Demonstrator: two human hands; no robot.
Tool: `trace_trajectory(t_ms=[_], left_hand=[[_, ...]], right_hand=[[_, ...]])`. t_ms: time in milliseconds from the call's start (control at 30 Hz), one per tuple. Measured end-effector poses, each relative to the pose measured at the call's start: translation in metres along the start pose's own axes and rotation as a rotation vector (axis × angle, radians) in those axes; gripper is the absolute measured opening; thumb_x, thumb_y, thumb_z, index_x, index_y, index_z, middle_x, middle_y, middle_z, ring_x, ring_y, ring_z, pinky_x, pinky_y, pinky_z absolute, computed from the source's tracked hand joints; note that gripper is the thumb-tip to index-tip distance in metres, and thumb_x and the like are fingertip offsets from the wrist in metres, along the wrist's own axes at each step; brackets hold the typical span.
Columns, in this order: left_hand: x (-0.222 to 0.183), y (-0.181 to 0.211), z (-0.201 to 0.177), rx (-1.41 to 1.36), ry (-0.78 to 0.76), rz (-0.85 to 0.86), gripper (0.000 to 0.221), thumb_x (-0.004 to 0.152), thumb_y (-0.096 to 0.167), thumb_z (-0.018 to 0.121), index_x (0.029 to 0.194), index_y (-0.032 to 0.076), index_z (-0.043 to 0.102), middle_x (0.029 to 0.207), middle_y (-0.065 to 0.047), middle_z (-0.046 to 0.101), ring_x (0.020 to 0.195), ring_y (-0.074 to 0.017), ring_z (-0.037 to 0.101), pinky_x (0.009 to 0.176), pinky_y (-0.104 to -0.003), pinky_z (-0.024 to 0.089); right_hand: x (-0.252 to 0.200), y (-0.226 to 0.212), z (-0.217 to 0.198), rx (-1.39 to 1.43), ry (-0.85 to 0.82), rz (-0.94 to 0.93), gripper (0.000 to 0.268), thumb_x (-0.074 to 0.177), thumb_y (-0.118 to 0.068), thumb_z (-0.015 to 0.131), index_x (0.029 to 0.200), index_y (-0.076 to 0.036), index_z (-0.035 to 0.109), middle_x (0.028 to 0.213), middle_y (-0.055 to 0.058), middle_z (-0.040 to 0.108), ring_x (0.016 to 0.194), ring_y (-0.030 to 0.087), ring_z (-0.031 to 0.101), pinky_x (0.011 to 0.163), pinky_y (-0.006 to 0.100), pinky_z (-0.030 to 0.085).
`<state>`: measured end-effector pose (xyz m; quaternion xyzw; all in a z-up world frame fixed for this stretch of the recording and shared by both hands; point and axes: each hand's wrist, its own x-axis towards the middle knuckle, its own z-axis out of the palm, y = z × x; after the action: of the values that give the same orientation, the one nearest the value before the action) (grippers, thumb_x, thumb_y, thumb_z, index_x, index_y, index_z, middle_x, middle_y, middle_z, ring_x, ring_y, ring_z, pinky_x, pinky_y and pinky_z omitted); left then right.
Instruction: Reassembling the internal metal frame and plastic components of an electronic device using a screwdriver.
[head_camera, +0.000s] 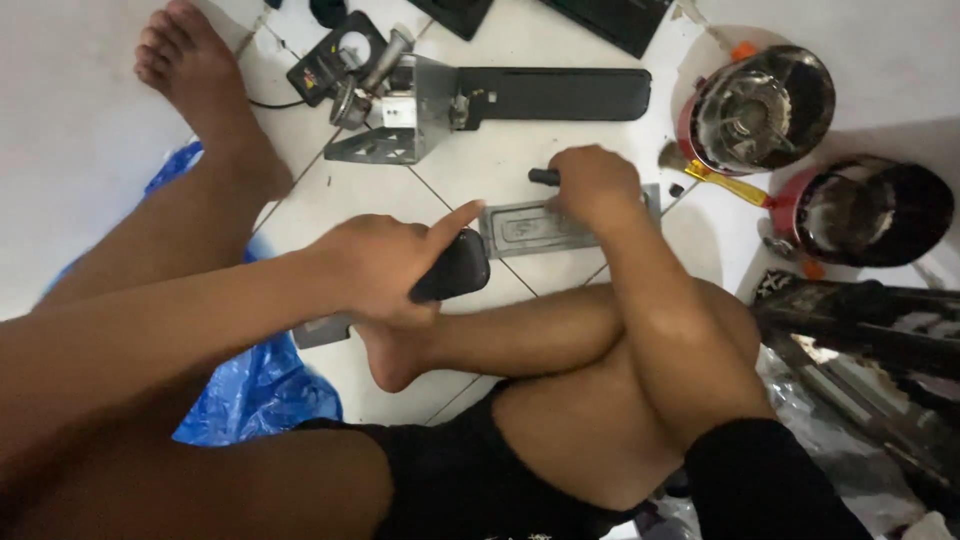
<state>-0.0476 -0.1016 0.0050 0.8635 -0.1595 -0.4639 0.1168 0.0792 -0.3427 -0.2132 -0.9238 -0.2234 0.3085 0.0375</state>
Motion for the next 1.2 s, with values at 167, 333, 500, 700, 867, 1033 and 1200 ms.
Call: trace_trajectory(t_ms=[167,333,500,700,867,1033,1200], left_hand=[[0.037,-0.012,0.016,-0.046,-0.022,-0.012,0.109,0.086,0.039,0.057,0.167,0.011,-0.010,0.100,-0.019,0.073,0.094,-0.0419,0.073,0.085,-0.048,0.058],[0.068,-0.028,0.041,-0.042,-0.031,-0.085,0.108,0.084,0.039,0.057,0.168,0.015,-0.006,0.102,-0.018,0.074,0.096,-0.0425,0.073,0.081,-0.049,0.057],[0.078,-0.064,0.066,-0.016,-0.066,-0.169,0.098,0.082,0.039,0.063,0.163,0.013,0.015,0.102,-0.019,0.075,0.094,-0.0367,0.075,0.080,-0.048,0.060],[0.095,-0.086,0.082,-0.005,0.068,-0.266,0.096,0.083,0.040,0.058,0.162,0.011,0.013,0.098,-0.019,0.072,0.089,-0.0378,0.076,0.072,-0.049,0.060],[0.093,-0.066,0.073,-0.055,0.185,-0.265,0.094,0.084,0.034,0.059,0.164,0.019,0.012,0.107,-0.025,0.065,0.086,-0.0450,0.072,0.070,-0.052,0.058],[0.118,-0.059,0.074,-0.073,0.319,-0.209,0.094,0.081,0.027,0.062,0.164,0.017,0.018,0.116,-0.028,0.064,0.088,-0.0462,0.069,0.072,-0.051,0.056],[0.150,-0.054,0.079,-0.044,0.459,-0.255,0.090,0.078,0.020,0.069,0.159,0.013,0.030,0.129,-0.027,0.051,0.097,-0.0429,0.065,0.072,-0.051,0.058]], right_hand=[[-0.046,-0.050,-0.049,0.091,-0.131,-0.139,0.039,0.081,-0.012,0.076,0.121,-0.011,0.077,0.109,0.022,0.075,0.105,0.043,0.072,0.089,0.059,0.057],[-0.032,-0.048,-0.037,0.060,-0.083,-0.177,0.039,0.080,-0.008,0.080,0.118,-0.004,0.077,0.104,0.025,0.072,0.100,0.045,0.073,0.084,0.059,0.059],[-0.018,-0.043,-0.036,0.028,-0.115,-0.199,0.029,0.087,-0.007,0.073,0.115,0.001,0.077,0.094,0.026,0.072,0.090,0.044,0.074,0.078,0.056,0.060],[-0.068,-0.055,-0.114,0.301,-0.157,-0.223,0.035,0.097,-0.005,0.062,0.130,0.003,0.064,0.114,0.039,0.068,0.111,0.058,0.064,0.095,0.066,0.050],[-0.072,-0.014,-0.109,0.666,0.088,-0.376,0.033,0.097,0.001,0.058,0.131,0.003,0.060,0.108,0.026,0.065,0.097,0.041,0.057,0.085,0.053,0.045],[-0.059,0.025,-0.089,0.931,0.457,-0.441,0.024,0.100,0.006,0.066,0.124,0.007,0.063,0.097,0.008,0.062,0.078,0.016,0.054,0.073,0.027,0.047],[-0.056,0.025,-0.091,1.373,0.660,-0.515,0.016,0.116,-0.002,0.055,0.128,-0.008,0.048,0.094,0.010,0.059,0.063,0.015,0.050,0.053,0.026,0.039]])
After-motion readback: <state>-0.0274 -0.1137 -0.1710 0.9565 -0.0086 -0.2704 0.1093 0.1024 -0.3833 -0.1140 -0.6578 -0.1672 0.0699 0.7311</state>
